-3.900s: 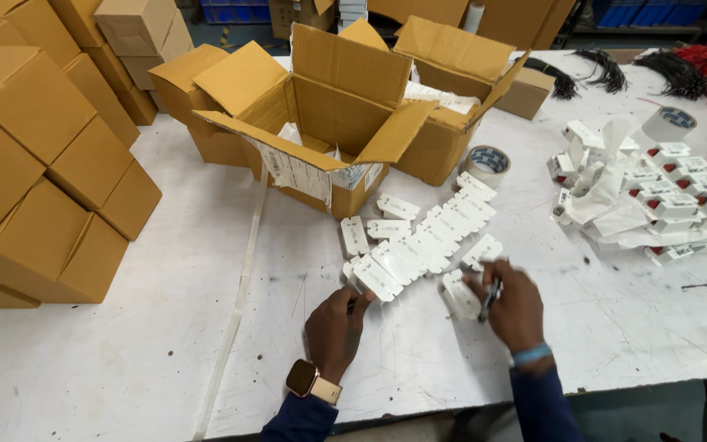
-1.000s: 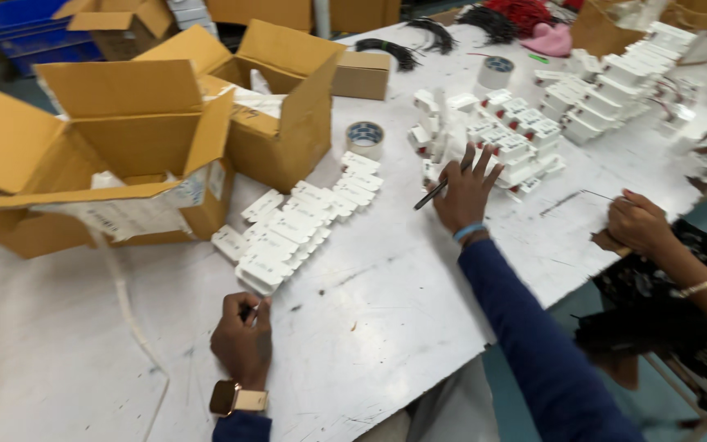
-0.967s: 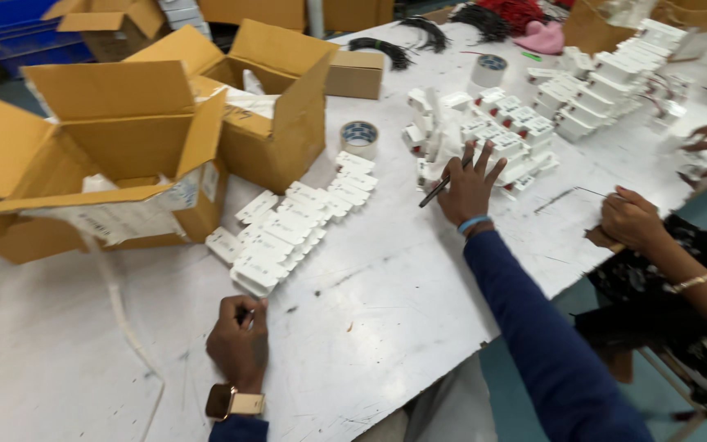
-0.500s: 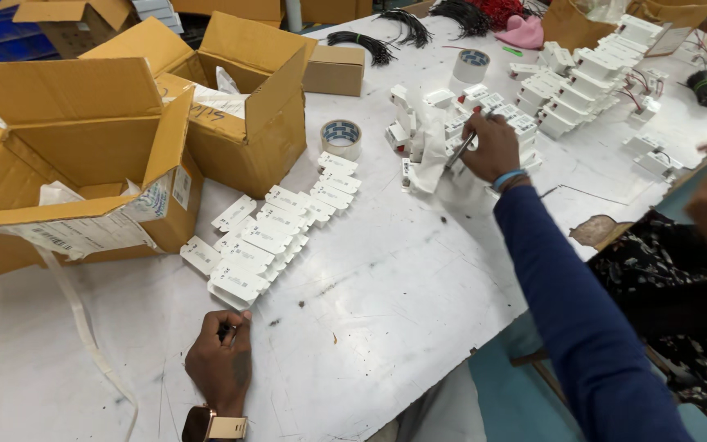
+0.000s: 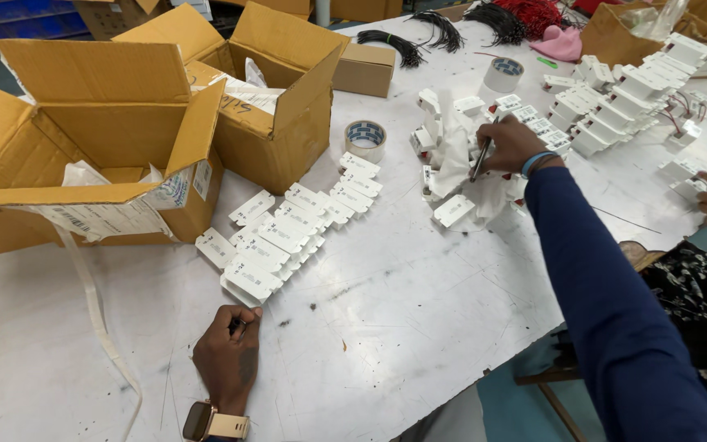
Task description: The person picks up small white plastic components from a table and writes on them with a black marker. They place the labeled components into a growing stack and repeat the process with additional units.
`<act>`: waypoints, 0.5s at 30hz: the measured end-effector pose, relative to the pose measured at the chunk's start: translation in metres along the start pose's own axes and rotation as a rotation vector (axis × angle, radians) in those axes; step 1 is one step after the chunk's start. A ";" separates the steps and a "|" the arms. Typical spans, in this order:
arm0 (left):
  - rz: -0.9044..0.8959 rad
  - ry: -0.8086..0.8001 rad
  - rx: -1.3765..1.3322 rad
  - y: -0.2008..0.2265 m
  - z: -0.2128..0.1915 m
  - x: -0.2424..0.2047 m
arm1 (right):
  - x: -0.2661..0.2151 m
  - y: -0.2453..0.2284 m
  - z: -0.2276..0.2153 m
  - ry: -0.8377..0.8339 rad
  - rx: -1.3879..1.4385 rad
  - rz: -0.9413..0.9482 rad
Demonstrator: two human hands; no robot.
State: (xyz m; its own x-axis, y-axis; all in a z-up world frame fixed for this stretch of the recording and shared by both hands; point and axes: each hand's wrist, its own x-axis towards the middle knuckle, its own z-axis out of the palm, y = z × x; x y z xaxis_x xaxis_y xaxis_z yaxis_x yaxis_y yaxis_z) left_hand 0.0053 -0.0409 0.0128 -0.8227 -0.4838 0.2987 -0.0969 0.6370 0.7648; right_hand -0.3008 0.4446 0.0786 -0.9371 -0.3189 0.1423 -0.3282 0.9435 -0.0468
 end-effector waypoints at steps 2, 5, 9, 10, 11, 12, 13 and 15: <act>-0.014 -0.003 0.028 0.001 0.001 0.001 | 0.007 0.001 -0.003 0.021 -0.088 -0.073; 0.100 0.026 -0.075 0.002 0.000 0.001 | 0.008 0.001 0.003 -0.013 -0.047 -0.174; 0.028 -0.006 -0.026 0.005 -0.001 0.002 | -0.001 -0.002 0.013 -0.091 0.080 -0.126; 0.024 -0.010 -0.013 0.005 -0.002 0.003 | -0.002 -0.005 0.012 -0.040 0.021 -0.155; 0.017 -0.017 0.005 0.005 -0.003 0.002 | -0.006 -0.010 0.013 -0.072 0.001 -0.133; 0.052 0.000 -0.022 0.004 -0.004 0.001 | -0.010 -0.016 0.011 -0.103 -0.019 -0.110; 0.091 0.016 -0.052 0.004 -0.004 0.001 | -0.016 -0.022 0.007 -0.131 -0.040 -0.085; 0.126 0.030 -0.075 0.005 -0.005 0.002 | -0.034 -0.042 0.001 -0.030 -0.107 -0.110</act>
State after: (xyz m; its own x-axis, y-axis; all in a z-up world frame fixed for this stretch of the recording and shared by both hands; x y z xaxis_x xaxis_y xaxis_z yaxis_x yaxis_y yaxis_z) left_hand 0.0058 -0.0415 0.0196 -0.8083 -0.4216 0.4110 0.0487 0.6478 0.7603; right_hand -0.2551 0.4157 0.0751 -0.8999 -0.4219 0.1106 -0.4159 0.9064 0.0737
